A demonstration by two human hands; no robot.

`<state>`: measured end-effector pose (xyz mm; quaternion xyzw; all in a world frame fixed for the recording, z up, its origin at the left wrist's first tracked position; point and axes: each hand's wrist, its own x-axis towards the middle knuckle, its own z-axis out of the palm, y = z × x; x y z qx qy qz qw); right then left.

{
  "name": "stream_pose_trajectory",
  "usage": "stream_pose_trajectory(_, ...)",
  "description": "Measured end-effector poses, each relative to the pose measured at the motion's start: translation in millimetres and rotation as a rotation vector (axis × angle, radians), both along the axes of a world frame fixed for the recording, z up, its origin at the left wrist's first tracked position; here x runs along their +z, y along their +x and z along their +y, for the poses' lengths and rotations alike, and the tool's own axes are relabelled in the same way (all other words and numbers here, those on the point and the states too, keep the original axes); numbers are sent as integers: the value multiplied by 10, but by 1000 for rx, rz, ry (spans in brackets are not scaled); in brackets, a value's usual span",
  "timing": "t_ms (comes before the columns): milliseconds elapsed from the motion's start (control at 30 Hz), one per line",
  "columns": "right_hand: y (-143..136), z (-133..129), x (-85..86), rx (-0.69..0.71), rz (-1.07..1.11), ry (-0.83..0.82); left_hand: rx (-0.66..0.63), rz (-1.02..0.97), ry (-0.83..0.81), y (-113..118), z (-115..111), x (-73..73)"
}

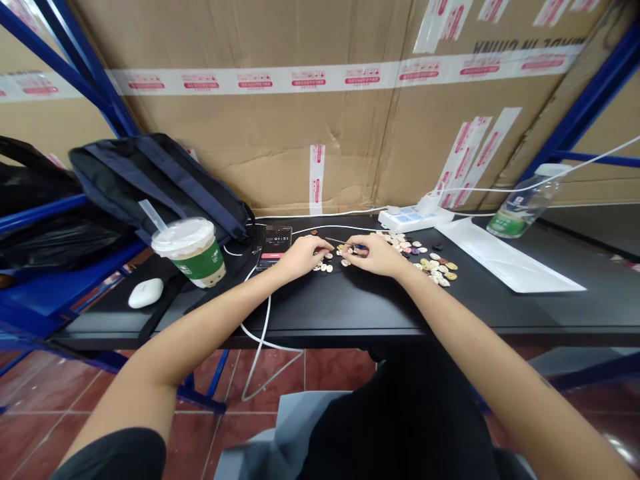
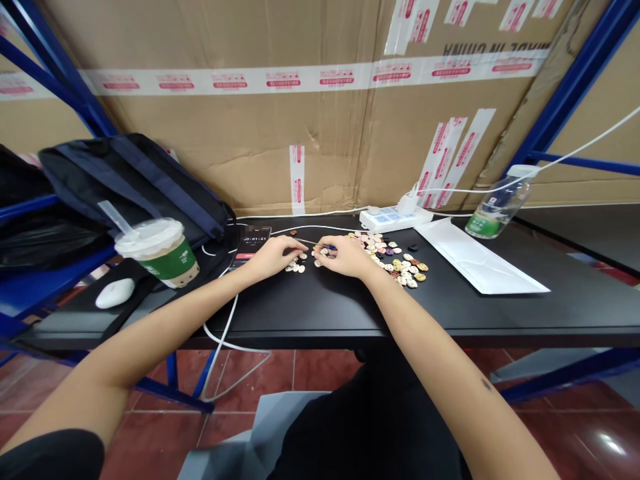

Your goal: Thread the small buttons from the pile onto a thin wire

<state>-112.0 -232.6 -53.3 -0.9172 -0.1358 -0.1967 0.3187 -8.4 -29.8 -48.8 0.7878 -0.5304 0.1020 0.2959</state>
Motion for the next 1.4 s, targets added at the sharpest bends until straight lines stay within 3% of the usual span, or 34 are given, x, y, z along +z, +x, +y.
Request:
stream_pose_trajectory(200, -10, 91, 7, -80, 12, -169, 122, -333, 256, 67, 149, 180)
stream_pose_trajectory(367, 29, 167, 12, -51, 35, -229, 84, -299, 417, 56, 197, 254)
stream_pose_trajectory(900, 98, 232, -46, -85, -9, -363, 111, -208, 451, 30, 134, 220)
stream_pose_trajectory(1233, 64, 288, -12, -101, 11, -513, 123, -206, 491, 8, 144, 275)
stream_pose_trajectory(1400, 34, 229, 5, -127, -10, -395, 96, -62, 470, 71, 152, 270)
